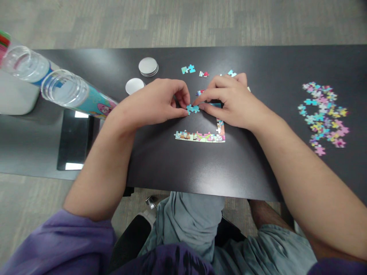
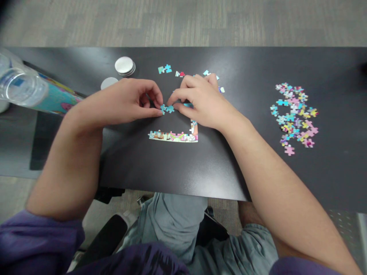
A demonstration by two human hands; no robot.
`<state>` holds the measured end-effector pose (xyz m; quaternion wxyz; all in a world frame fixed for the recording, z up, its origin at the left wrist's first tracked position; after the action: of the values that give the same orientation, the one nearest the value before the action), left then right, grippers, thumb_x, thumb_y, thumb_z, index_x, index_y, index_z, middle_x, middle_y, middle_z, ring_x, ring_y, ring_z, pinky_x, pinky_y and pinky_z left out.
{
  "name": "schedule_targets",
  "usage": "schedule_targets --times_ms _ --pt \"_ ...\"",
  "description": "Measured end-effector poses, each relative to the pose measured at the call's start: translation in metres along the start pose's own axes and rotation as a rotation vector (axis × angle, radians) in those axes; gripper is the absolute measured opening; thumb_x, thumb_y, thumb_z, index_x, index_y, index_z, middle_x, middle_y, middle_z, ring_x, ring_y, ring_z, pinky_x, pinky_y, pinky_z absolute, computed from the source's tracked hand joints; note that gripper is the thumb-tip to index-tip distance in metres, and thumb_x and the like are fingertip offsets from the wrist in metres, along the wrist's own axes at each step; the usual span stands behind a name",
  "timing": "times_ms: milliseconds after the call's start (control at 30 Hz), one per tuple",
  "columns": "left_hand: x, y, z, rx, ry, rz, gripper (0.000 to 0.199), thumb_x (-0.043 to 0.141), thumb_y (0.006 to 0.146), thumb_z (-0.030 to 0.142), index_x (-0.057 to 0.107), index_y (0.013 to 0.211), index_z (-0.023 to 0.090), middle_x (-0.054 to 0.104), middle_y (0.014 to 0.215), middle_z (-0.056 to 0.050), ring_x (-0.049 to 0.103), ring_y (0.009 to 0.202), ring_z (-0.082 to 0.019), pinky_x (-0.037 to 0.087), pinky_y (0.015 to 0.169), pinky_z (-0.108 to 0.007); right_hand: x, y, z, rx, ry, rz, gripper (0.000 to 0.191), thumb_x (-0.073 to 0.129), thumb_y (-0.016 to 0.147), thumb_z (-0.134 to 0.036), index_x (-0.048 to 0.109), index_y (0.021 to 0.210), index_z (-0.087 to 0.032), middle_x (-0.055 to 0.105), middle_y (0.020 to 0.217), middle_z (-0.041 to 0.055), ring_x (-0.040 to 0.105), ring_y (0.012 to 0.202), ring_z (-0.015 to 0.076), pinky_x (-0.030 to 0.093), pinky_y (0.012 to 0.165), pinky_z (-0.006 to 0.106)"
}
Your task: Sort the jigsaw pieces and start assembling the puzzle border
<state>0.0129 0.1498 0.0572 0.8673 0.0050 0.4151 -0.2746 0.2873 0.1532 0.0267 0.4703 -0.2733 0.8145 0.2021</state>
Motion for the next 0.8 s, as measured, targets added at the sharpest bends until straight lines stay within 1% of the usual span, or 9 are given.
schedule_targets --times_ms 167,267,333,433,500,567,633,700,800 --pt "0.000 0.000 0.003 0.012 -0.049 -0.028 0.026 0.088 0.093 0.056 0.080 0.105 0.034 0.072 0.079 0.001 0.071 0.090 -0.028 0.059 0.087 -0.046 -0.002 0.000 0.002 0.043 0.034 0.075 0.042 0.056 0.129 -0.060 0.094 0.139 -0.047 0.089 0.133 0.0107 0.074 0.132 0.0468 0.046 0.122 0.073" --pt "0.000 0.000 0.004 0.010 -0.068 -0.032 0.031 0.088 0.093 0.058 0.080 0.108 0.033 0.070 0.080 0.000 0.072 0.090 -0.028 0.058 0.082 -0.044 -0.002 0.000 0.008 0.060 0.052 0.123 0.041 0.058 0.129 -0.066 0.094 0.132 -0.048 0.091 0.133 0.0096 0.074 0.134 0.0470 0.048 0.122 0.072" --pt "0.001 0.001 0.003 0.014 -0.076 -0.008 0.036 0.089 0.094 0.063 0.081 0.113 0.033 0.076 0.087 -0.002 0.074 0.093 -0.029 0.059 0.080 -0.044 0.000 0.001 0.012 0.044 0.066 0.153 0.040 0.061 0.128 -0.068 0.094 0.124 -0.045 0.091 0.132 0.0092 0.077 0.132 0.0459 0.048 0.122 0.072" --pt "0.003 0.003 0.001 0.025 -0.074 0.041 0.044 0.089 0.096 0.070 0.083 0.120 0.035 0.085 0.102 -0.004 0.077 0.102 -0.030 0.063 0.081 -0.044 0.003 0.002 0.017 -0.017 0.101 0.188 0.046 0.067 0.126 -0.071 0.093 0.114 -0.036 0.092 0.126 0.0101 0.080 0.125 0.0437 0.048 0.124 0.072" --pt "0.006 0.004 0.003 0.031 -0.063 0.061 0.045 0.088 0.097 0.071 0.084 0.123 0.035 0.089 0.111 -0.005 0.079 0.104 -0.030 0.065 0.085 -0.045 0.001 0.002 0.015 -0.025 0.094 0.172 0.050 0.066 0.127 -0.072 0.092 0.111 -0.033 0.091 0.124 0.0103 0.081 0.124 0.0434 0.048 0.124 0.072" --pt "0.011 0.004 0.008 0.025 -0.036 0.065 0.043 0.087 0.098 0.069 0.085 0.125 0.035 0.091 0.121 -0.006 0.080 0.106 -0.031 0.066 0.089 -0.047 -0.005 0.000 0.012 0.021 0.045 0.114 0.051 0.059 0.130 -0.073 0.092 0.115 -0.037 0.092 0.129 0.0095 0.080 0.129 0.0443 0.048 0.123 0.071" --pt "0.018 0.004 0.014 0.005 -0.006 0.069 0.041 0.083 0.101 0.066 0.086 0.128 0.036 0.092 0.126 -0.007 0.080 0.108 -0.032 0.066 0.091 -0.049 -0.013 -0.001 0.009 0.068 -0.001 0.082 0.049 0.057 0.131 -0.071 0.092 0.118 -0.039 0.092 0.131 0.0093 0.079 0.128 0.0450 0.049 0.121 0.070" --pt "0.024 0.005 0.020 -0.007 0.009 0.080 0.039 0.079 0.104 0.063 0.087 0.131 0.035 0.093 0.127 -0.007 0.081 0.110 -0.033 0.066 0.092 -0.049 -0.017 -0.002 0.009 0.086 -0.013 0.090 0.043 0.061 0.129 -0.063 0.092 0.118 -0.037 0.092 0.131 0.0110 0.080 0.122 0.0445 0.048 0.121 0.071" --pt "0.029 0.005 0.025 -0.008 0.016 0.126 0.040 0.077 0.107 0.062 0.087 0.135 0.035 0.093 0.127 -0.007 0.081 0.110 -0.032 0.065 0.091 -0.047 -0.017 -0.001 0.015 0.073 -0.015 0.125 0.033 0.067 0.126 -0.053 0.091 0.115 -0.033 0.091 0.128 0.0122 0.081 0.117 0.0439 0.045 0.123 0.071"
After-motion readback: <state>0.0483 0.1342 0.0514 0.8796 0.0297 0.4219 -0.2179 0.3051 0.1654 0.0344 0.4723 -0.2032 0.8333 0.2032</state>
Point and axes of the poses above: each hand's wrist, its own y-axis towards the middle knuckle, its own x-axis out of the palm, z = x × y, the point moved 1 cm from there along y, towards the middle knuckle
